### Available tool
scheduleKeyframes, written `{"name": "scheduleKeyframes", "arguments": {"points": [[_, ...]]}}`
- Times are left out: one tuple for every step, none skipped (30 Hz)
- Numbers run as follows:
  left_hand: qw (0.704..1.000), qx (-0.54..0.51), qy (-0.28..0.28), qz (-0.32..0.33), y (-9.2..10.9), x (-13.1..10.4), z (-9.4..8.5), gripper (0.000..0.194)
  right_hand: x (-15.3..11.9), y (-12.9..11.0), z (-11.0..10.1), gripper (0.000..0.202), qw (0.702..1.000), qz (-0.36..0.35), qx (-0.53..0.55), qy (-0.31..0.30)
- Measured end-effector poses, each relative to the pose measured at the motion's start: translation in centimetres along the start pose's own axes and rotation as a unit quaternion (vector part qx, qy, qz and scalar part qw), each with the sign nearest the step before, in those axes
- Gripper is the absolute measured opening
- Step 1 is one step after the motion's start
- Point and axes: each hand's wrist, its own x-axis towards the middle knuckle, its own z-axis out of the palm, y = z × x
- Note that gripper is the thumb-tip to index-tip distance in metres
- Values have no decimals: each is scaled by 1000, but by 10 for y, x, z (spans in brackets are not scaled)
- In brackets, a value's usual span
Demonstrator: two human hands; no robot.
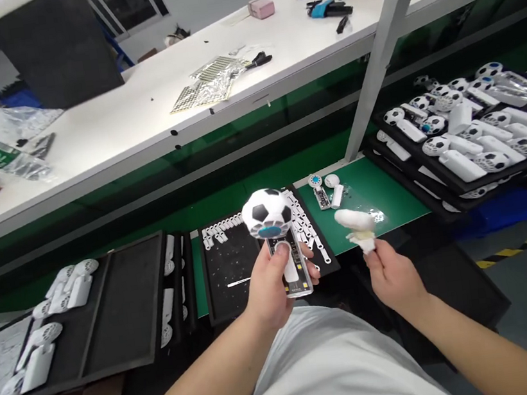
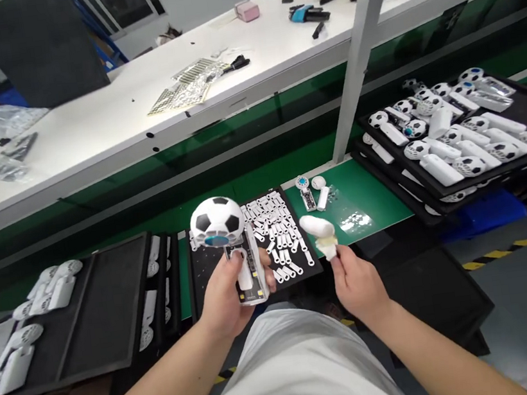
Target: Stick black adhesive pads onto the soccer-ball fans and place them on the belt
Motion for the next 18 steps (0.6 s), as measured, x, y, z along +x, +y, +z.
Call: {"name": "scheduleKeyframes", "arguments": {"points": [[1000, 9, 6, -8, 0, -1, -2, 45, 5, 15, 14, 33, 995, 56, -44, -72], [1000, 14, 8, -18, 0, -2, -5, 47, 11, 29, 29, 34, 985, 93, -74, -125], [999, 16, 8, -29, 0, -3, -8, 47, 17, 41, 43, 33, 975, 118, -93, -163], [999, 13, 5, -39, 0, -4, -11, 48, 23, 51, 58, 33, 969, 134, -103, -182], [999, 10, 1, -48, 0, -5, -14, 49, 29, 60, 71, 32, 964, 147, -109, -191], [998, 5, -3, -58, 0, -5, -17, 50, 35, 67, 83, 32, 959, 162, -116, -200], [998, 2, -1, -67, 0, -4, -20, 52, 41, 72, 93, 32, 955, 175, -121, -207], [997, -1, 6, -75, 0, -3, -24, 53, 48, 76, 102, 32, 952, 184, -124, -212], [996, -1, 19, -82, 0, 0, -28, 53, 55, 78, 109, 32, 950, 190, -124, -215], [995, 1, 36, -88, 1, 4, -32, 53, 62, 79, 115, 33, 949, 193, -122, -216], [994, 3, 54, -96, 1, 10, -37, 53, 70, 79, 118, 35, 950, 195, -119, -214], [992, 7, 71, -103, 1, 17, -43, 53, 77, 78, 121, 37, 952, 194, -115, -209], [990, 12, 86, -110, 0, 26, -51, 53, 84, 76, 122, 38, 954, 193, -110, -200], [988, 18, 96, -118, -2, 36, -59, 54, 90, 73, 122, 38, 958, 191, -104, -189], [987, 25, 100, -126, -5, 47, -68, 55, 94, 68, 120, 38, 961, 187, -97, -177], [985, 36, 98, -137, -10, 58, -76, 55, 96, 62, 117, 36, 966, 178, -87, -167], [983, 52, 89, -149, -15, 70, -84, 55, 94, 54, 113, 33, 970, 163, -73, -163], [981, 77, 72, -161, -21, 80, -91, 53, 89, 45, 107, 29, 975, 140, -53, -166]]}}
